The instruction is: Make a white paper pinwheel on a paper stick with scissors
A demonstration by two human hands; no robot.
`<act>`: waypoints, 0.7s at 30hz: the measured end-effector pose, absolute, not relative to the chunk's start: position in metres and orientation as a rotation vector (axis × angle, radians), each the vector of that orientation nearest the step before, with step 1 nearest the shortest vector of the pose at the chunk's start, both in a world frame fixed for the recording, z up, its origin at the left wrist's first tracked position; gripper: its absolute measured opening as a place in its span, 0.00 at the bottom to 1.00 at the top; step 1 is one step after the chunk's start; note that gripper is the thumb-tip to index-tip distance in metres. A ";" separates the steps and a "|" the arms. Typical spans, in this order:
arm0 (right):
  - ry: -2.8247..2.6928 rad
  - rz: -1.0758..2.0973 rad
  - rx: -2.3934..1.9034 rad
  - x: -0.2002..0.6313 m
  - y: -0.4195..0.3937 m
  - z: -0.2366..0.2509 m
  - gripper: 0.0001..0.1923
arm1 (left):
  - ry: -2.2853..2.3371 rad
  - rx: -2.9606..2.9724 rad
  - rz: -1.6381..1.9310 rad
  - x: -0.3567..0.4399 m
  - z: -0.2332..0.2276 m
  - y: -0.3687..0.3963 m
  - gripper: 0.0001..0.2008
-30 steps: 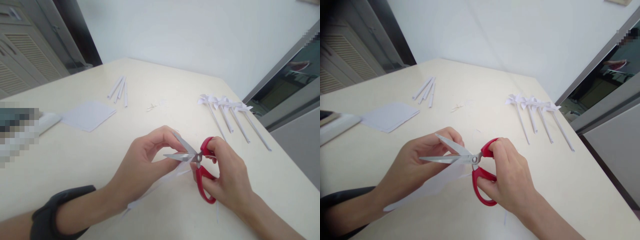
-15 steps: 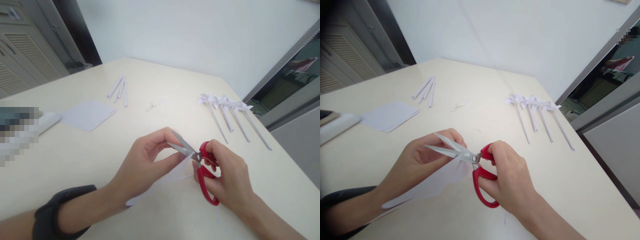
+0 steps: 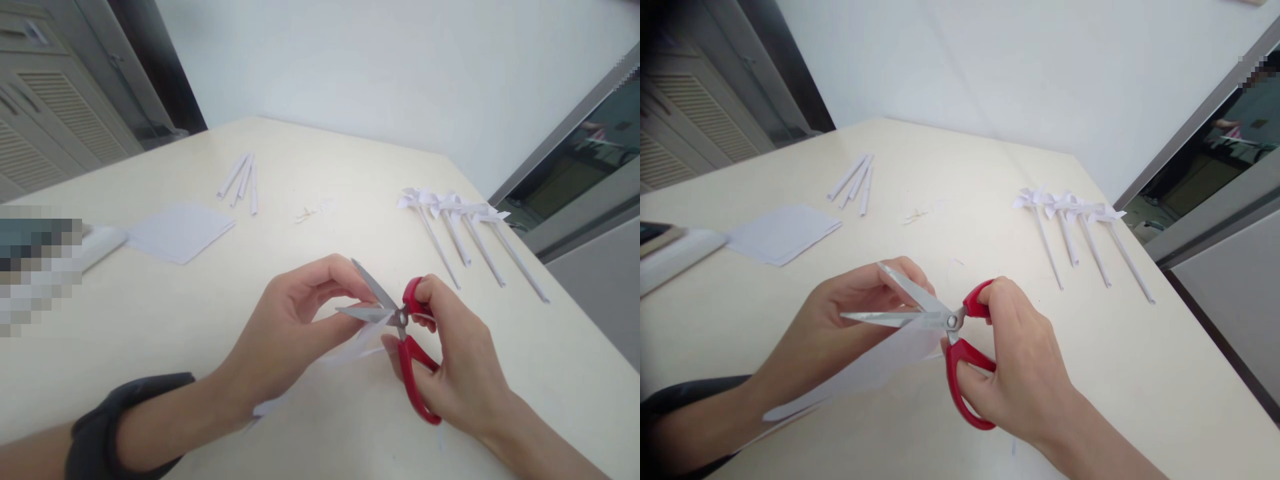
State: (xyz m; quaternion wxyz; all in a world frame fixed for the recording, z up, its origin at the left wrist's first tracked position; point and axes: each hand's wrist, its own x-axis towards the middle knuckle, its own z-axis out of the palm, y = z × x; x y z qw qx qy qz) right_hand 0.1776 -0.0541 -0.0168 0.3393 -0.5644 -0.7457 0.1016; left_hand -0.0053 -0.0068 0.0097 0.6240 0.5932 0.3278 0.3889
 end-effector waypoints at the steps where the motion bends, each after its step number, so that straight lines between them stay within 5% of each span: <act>1: -1.945 0.260 -1.474 0.177 -0.054 -0.017 0.17 | 0.759 1.361 0.891 -0.005 0.010 -0.007 0.03; 21: -1.989 -0.084 -1.484 0.177 -0.056 -0.014 0.17 | 0.805 1.349 0.896 -0.006 0.006 -0.007 0.04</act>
